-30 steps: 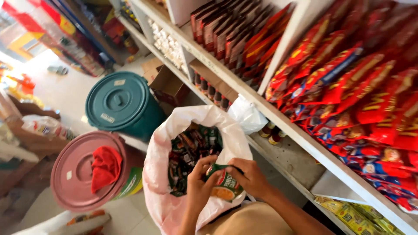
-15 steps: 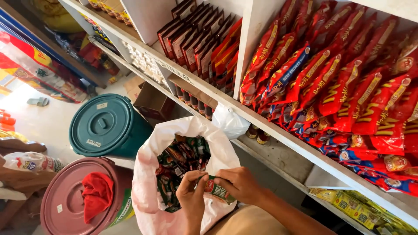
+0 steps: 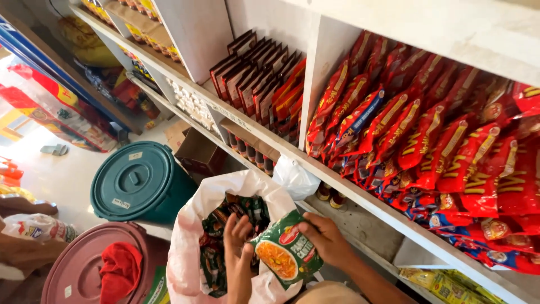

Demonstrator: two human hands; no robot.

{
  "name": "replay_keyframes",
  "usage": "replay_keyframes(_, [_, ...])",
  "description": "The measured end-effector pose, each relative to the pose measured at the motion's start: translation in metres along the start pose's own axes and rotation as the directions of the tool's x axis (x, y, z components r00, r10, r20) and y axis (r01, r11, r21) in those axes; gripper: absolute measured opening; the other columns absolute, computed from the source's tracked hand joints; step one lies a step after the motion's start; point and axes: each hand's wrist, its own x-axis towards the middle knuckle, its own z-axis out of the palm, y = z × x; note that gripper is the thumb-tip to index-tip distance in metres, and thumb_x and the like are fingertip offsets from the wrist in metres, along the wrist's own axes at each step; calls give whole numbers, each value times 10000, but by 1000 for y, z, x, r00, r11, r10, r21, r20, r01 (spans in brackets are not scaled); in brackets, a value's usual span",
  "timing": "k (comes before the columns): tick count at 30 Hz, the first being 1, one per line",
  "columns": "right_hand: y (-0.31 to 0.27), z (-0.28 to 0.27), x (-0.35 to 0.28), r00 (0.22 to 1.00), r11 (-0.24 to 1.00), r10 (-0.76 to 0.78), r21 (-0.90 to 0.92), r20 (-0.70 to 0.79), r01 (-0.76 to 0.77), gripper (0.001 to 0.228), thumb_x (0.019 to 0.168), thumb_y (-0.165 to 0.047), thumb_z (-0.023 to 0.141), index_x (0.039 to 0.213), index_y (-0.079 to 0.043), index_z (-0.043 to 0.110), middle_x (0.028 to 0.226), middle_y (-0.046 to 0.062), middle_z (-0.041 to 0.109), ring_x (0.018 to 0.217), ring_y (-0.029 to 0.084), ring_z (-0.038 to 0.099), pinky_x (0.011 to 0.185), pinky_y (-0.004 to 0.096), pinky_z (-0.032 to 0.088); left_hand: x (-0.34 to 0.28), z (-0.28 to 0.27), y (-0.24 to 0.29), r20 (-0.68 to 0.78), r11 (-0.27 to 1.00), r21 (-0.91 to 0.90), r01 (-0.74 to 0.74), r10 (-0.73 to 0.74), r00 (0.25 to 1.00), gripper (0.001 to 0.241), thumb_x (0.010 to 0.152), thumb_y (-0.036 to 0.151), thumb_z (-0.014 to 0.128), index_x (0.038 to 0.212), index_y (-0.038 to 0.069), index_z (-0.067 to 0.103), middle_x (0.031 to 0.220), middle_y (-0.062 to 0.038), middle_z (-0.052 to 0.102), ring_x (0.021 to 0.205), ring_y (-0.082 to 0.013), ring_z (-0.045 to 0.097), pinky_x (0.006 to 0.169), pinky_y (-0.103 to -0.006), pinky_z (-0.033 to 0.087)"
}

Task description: Restocking packets of instant noodles onto a grocery store shelf from a large sack.

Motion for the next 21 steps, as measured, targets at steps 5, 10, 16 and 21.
replay_keyframes(5, [-8, -4, 10, 999, 968, -6, 250, -39, 16, 262, 1027, -185, 581, 1131, 41, 663, 837, 26, 668, 656, 51, 534, 563, 221, 438, -12, 7, -102, 254, 461, -710, 533, -538, 804, 843, 878, 586, 329, 1575, 113, 363, 1569, -236, 462, 1341, -461, 475, 1086, -642, 388])
replay_keyframes(10, [-48, -8, 5, 927, 821, -338, -533, -166, 204, 149, 941, -177, 654, 900, -43, 703, 543, 18, 662, 393, 140, 509, 412, 309, 403, 9, -16, -149, -80, 871, -458, 179, -240, 967, 403, 1017, 209, 586, 1169, -163, 627, 991, -288, 735, 747, -329, 712, 635, -392, 591])
replay_keyframes(16, [-2, -31, 7, 951, 903, -106, -429, -292, -31, 290, 975, -285, 619, 1027, -27, 740, 622, 17, 631, 501, 116, 467, 486, 306, 407, -5, 20, -50, -102, 995, -29, 93, -96, 990, 484, 1091, 295, 402, 1098, -94, 689, 981, -155, 745, 801, -188, 616, 734, -325, 531])
replay_keyframes(21, [-3, -48, 8, 968, 983, -71, -181, -241, 27, 323, 1002, -277, 606, 1074, 23, 703, 839, 9, 656, 690, 88, 552, 640, 254, 482, -13, 51, 30, -38, 996, -24, 87, -88, 995, 454, 1086, 302, 381, 1143, -65, 642, 943, -103, 692, 749, -127, 576, 658, -288, 517])
